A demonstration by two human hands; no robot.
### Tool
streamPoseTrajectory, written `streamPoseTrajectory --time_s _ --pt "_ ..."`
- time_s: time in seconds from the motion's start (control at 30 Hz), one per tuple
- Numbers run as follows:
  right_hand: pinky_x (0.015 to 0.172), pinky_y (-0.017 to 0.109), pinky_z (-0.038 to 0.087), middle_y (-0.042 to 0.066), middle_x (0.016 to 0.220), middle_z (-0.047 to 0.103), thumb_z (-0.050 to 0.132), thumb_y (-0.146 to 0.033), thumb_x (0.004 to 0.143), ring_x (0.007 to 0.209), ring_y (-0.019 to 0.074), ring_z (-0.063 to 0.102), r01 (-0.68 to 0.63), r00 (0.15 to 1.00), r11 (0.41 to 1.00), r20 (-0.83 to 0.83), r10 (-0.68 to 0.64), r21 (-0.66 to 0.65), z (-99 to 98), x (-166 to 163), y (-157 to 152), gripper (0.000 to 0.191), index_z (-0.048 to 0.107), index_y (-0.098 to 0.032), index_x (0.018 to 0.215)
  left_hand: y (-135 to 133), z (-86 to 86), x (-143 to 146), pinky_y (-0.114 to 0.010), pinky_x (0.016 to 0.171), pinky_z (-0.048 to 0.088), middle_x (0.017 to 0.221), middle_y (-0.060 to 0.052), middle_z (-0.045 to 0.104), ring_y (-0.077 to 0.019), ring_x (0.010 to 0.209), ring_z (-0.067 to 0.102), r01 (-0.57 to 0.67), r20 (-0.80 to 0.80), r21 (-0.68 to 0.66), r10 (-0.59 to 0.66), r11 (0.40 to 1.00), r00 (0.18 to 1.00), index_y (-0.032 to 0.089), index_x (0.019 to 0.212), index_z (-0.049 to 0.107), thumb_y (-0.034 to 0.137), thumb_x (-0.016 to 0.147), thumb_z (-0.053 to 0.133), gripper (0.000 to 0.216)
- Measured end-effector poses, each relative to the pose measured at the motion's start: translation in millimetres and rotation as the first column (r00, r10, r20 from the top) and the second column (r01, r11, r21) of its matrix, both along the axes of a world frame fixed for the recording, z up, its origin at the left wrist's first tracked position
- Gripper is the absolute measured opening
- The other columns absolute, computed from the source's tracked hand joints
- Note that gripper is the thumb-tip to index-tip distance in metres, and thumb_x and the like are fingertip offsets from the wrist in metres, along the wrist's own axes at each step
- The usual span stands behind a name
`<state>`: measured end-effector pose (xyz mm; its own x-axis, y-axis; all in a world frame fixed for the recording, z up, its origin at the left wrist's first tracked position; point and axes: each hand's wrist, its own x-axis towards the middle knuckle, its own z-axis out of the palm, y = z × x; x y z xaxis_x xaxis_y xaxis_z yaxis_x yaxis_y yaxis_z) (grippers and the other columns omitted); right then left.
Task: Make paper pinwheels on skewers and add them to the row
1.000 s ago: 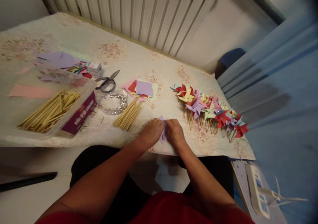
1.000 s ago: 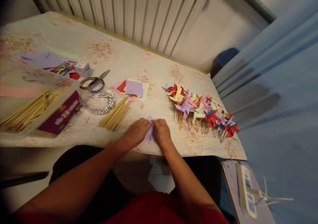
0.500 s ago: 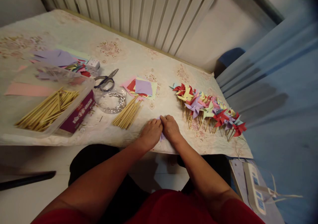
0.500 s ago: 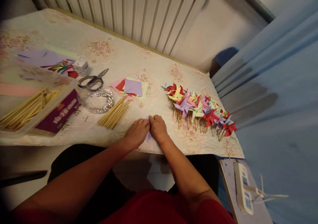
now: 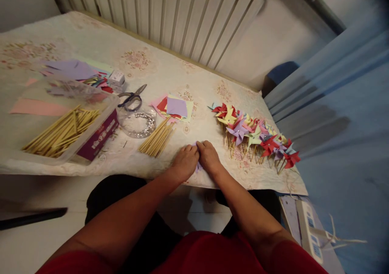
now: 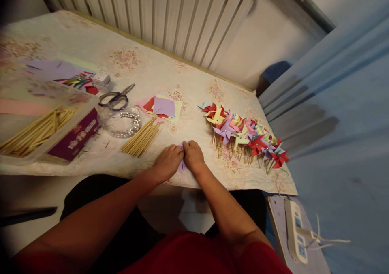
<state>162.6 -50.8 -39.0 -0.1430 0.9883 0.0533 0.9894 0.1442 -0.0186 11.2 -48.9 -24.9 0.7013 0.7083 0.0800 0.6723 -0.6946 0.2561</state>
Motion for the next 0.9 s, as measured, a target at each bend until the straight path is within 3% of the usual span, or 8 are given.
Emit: streamPoseTrajectory --time_s 0.13,0.27,0.47,0.73,0.9 --pt "0.086 0.03 0.04 0.01 0.095 0.06 0.042 -0.012 0.095 0.091 0.0211 0.049 -0.014 0.999 0.999 -0.049 0.015 0.031 -0.9 3 -5 0.038 0.06 -0.014 0.128 0 0.7 0 -0.039 0.089 0.041 0.118 -0.014 0.062 -0.0254 0.107 0.052 0.0 0.0 0.019 0.0 1.0 1.0 0.011 0.12 0.061 0.013 0.096 0.04 0.032" --pt "0.084 0.03 0.039 0.008 0.092 0.057 0.043 -0.017 0.097 0.089 0.0208 0.048 -0.065 0.997 0.996 -0.033 0.067 0.057 -4.1 5 -11 0.039 0.06 -0.02 0.132 0 -0.4 0 -0.04 0.089 0.041 0.119 -0.015 0.061 -0.0257 0.107 0.052 0.002 0.011 0.015 -0.002 1.0 1.0 0.01 0.122 0.061 0.015 0.096 0.039 0.034" --pt "0.078 0.028 0.037 0.006 0.092 0.056 0.047 -0.021 0.097 0.085 0.0191 0.048 0.005 1.0 1.0 -0.006 -0.005 0.011 -4.0 0 0 0.038 0.06 -0.022 0.132 0 -0.2 0 -0.04 0.091 0.041 0.121 -0.015 0.062 -0.0251 0.108 0.052 0.0 -0.001 0.012 0.0 1.0 1.0 0.01 0.123 0.06 0.014 0.095 0.041 0.034" --pt "0.08 0.029 0.036 0.006 0.089 0.055 0.042 -0.02 0.097 0.086 0.0197 0.046 -0.026 0.999 0.999 -0.028 0.027 0.024 -4.1 2 -10 0.038 0.064 -0.022 0.128 1 -6.0 1 -0.04 0.09 0.042 0.119 -0.015 0.062 -0.0259 0.107 0.053 0.005 0.034 0.026 -0.006 1.0 0.999 0.011 0.121 0.061 0.016 0.096 0.041 0.033" --pt "0.078 0.029 0.036 0.007 0.092 0.057 0.043 -0.023 0.098 0.085 0.0199 0.046 0.019 1.0 1.0 0.019 -0.019 0.019 -3.9 -2 -4 0.039 0.06 -0.022 0.133 1 -5.8 1 -0.04 0.091 0.04 0.119 -0.014 0.063 -0.0256 0.107 0.052 -0.002 0.028 0.024 0.001 1.0 1.0 0.011 0.12 0.061 0.014 0.095 0.042 0.032"
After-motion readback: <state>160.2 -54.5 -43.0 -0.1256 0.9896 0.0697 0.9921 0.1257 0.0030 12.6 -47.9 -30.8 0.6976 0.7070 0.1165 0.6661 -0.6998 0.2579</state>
